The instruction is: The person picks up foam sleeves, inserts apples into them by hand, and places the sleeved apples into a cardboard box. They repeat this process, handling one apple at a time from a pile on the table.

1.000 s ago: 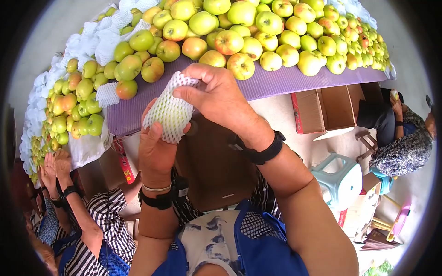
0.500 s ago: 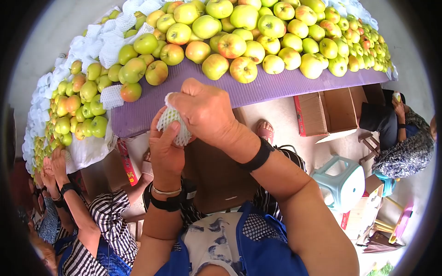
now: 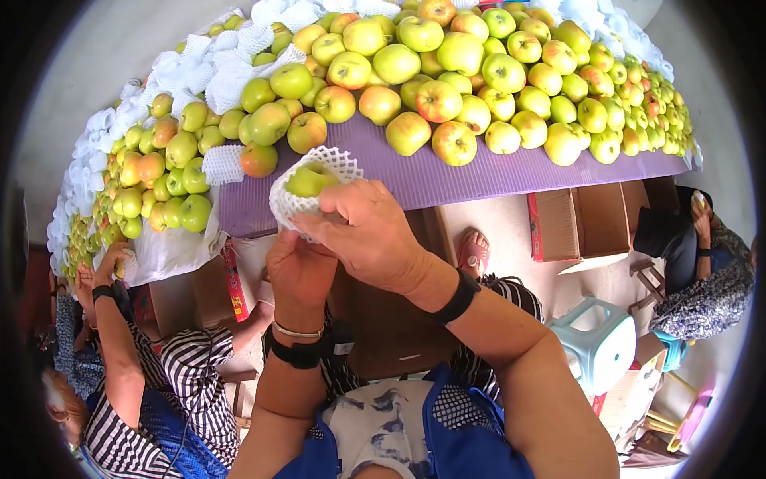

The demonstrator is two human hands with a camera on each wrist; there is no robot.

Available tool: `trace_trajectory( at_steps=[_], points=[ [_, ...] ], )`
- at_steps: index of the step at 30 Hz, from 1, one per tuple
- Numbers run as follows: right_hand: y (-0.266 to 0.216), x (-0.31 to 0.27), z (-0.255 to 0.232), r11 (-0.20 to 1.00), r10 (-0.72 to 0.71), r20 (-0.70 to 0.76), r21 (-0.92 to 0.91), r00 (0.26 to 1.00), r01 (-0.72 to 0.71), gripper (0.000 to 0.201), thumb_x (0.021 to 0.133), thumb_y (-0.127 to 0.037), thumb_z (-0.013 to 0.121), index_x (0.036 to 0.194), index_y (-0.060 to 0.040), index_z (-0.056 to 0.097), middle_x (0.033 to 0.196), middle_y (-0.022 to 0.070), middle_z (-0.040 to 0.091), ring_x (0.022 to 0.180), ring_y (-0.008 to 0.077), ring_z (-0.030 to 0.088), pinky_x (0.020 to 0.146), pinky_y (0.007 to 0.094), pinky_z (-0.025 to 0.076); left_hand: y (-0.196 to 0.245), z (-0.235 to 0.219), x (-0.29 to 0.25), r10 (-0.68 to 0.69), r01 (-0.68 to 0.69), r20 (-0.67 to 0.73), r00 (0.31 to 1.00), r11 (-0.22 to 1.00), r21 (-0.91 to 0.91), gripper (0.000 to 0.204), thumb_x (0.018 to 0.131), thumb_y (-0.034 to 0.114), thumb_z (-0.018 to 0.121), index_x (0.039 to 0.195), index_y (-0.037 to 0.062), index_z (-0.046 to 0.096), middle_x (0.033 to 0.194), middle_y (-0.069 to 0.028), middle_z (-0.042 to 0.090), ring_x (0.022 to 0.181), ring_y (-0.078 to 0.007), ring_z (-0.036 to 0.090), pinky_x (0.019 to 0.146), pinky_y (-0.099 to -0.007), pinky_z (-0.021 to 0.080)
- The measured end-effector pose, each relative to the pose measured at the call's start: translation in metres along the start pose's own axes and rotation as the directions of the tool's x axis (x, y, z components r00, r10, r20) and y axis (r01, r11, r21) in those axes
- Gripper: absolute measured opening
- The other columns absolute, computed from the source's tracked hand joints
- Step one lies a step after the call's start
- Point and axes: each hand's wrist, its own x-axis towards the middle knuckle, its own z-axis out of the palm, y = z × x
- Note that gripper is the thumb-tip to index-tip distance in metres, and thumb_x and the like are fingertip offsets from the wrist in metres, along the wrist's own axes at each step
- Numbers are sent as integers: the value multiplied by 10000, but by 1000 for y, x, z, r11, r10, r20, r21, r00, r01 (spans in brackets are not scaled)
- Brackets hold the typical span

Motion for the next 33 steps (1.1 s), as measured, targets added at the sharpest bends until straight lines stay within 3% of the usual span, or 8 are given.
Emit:
trace_trajectory(
  at_steps=[4, 8, 10, 16, 21, 27, 30, 33],
  points=[
    [2, -2, 1, 999, 16, 41, -41, 999, -14, 179, 682, -71, 686, 860, -77, 671, 672, 18, 439, 560, 189, 446, 465, 293, 324, 3, 21, -1, -44, 51, 83, 996, 996, -76, 540, 873, 204, 504, 1339, 6, 315, 1319, -124, 435, 1224, -272, 413, 1043, -425, 298],
    [-10, -6, 2, 983, 114, 209, 117, 971, -141, 198, 669, -102, 711, 854, -84, 643, 758, 58, 475, 673, 217, 480, 570, 310, 375, 3, 10, -3, -19, 13, 113, 993, 998, 58, 545, 897, 285, 500, 1336, 11, 327, 1324, -121, 433, 1219, -267, 417, 1036, -418, 305],
    [-16, -4, -1, 973, 47, 141, 220, 989, -77, 223, 667, -128, 705, 871, -99, 620, 828, 75, 493, 741, 247, 503, 637, 343, 410, 6, 8, -5, -34, 34, 54, 998, 999, -8, 561, 899, 328, 501, 1331, 12, 334, 1316, -120, 441, 1215, -268, 421, 1030, -415, 312],
    [-7, 4, -13, 828, 522, -113, 307, 845, -470, 260, 701, -99, 704, 927, -43, 588, 957, 93, 509, 890, 242, 515, 754, 306, 433, 4, 19, -6, 25, -43, 116, 993, 987, 155, 568, 911, 392, 467, 1335, 36, 339, 1339, -114, 420, 1242, -268, 394, 1048, -437, 285],
    [14, -4, -10, 621, 540, 145, 597, 829, -509, 195, 794, -81, 647, 972, -7, 620, 881, 60, 553, 806, 131, 541, 720, 254, 440, 1, 13, -6, -31, 16, 48, 998, 960, 279, 569, 904, 404, 478, 1318, 37, 346, 1297, -101, 438, 1213, -250, 414, 1033, -414, 303],
    [18, -1, -21, 87, 714, 439, 718, 546, -691, 134, 868, -116, 583, 910, 4, 627, 844, 28, 601, 745, 99, 561, 688, 225, 444, -2, 15, -7, 40, -34, -7, 999, 909, 416, 560, 886, 388, 523, 1267, 9, 365, 1198, -105, 485, 1139, -226, 467, 996, -368, 348],
    [20, 2, -22, -284, 748, 555, 763, 363, -581, 156, 891, -139, 558, 871, 1, 625, 820, 23, 610, 736, 75, 549, 667, 219, 446, -2, 21, -8, 32, -54, 57, 998, 890, 453, 564, 887, 390, 520, 1262, -3, 367, 1207, -116, 486, 1139, -231, 472, 992, -368, 356],
    [19, -2, -14, -400, 723, 590, 781, 360, -479, 165, 900, -139, 546, 875, 12, 610, 774, 15, 616, 684, 70, 533, 640, 222, 448, -2, 19, -9, 32, -67, 87, 996, 898, 435, 587, 895, 437, 474, 1278, 5, 364, 1253, -126, 464, 1167, -252, 455, 1009, -391, 337]
  ],
)
